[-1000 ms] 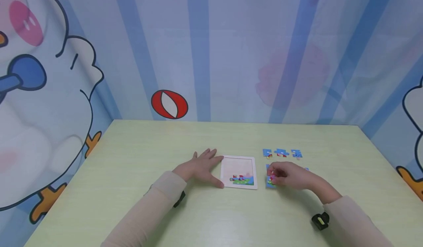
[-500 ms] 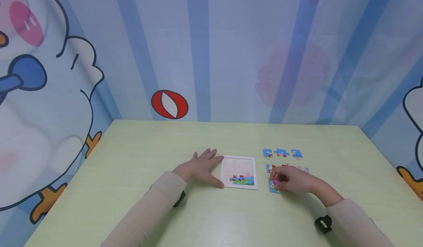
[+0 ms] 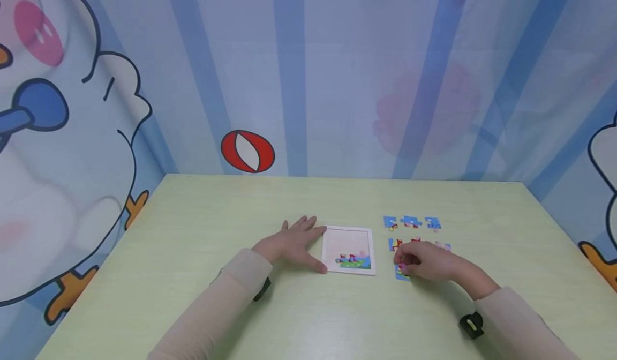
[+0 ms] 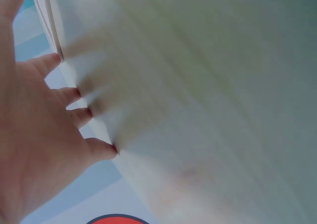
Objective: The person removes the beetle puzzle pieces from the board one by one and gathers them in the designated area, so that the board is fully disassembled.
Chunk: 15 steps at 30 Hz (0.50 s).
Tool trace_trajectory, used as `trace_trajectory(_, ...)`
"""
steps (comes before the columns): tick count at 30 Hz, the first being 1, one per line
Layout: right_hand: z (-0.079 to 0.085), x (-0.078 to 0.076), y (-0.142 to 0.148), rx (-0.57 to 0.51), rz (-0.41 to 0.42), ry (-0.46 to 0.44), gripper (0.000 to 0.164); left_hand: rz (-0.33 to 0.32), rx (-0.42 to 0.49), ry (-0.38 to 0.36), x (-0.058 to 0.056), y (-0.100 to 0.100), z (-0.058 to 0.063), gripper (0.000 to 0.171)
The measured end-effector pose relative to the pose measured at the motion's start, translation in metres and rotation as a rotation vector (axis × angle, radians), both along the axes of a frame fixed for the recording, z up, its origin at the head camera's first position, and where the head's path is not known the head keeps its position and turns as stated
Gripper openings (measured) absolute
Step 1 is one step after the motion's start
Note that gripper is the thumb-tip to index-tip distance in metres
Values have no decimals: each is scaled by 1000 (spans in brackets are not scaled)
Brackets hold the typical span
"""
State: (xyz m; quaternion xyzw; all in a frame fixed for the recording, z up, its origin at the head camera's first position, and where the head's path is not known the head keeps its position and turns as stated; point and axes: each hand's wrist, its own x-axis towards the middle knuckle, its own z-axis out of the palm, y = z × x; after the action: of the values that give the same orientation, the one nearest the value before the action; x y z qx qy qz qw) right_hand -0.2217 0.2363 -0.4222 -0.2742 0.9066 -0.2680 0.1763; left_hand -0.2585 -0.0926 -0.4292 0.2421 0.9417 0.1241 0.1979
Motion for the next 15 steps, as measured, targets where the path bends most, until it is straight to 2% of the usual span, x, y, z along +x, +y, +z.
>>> trace_trajectory(8,-1,-3,1,-10,5,6,8,7,-7,-2,0,1,0,99)
trace_trajectory(15,9,-9,-9,-72,3,5,13,3,-5,-4,1,1,2,98)
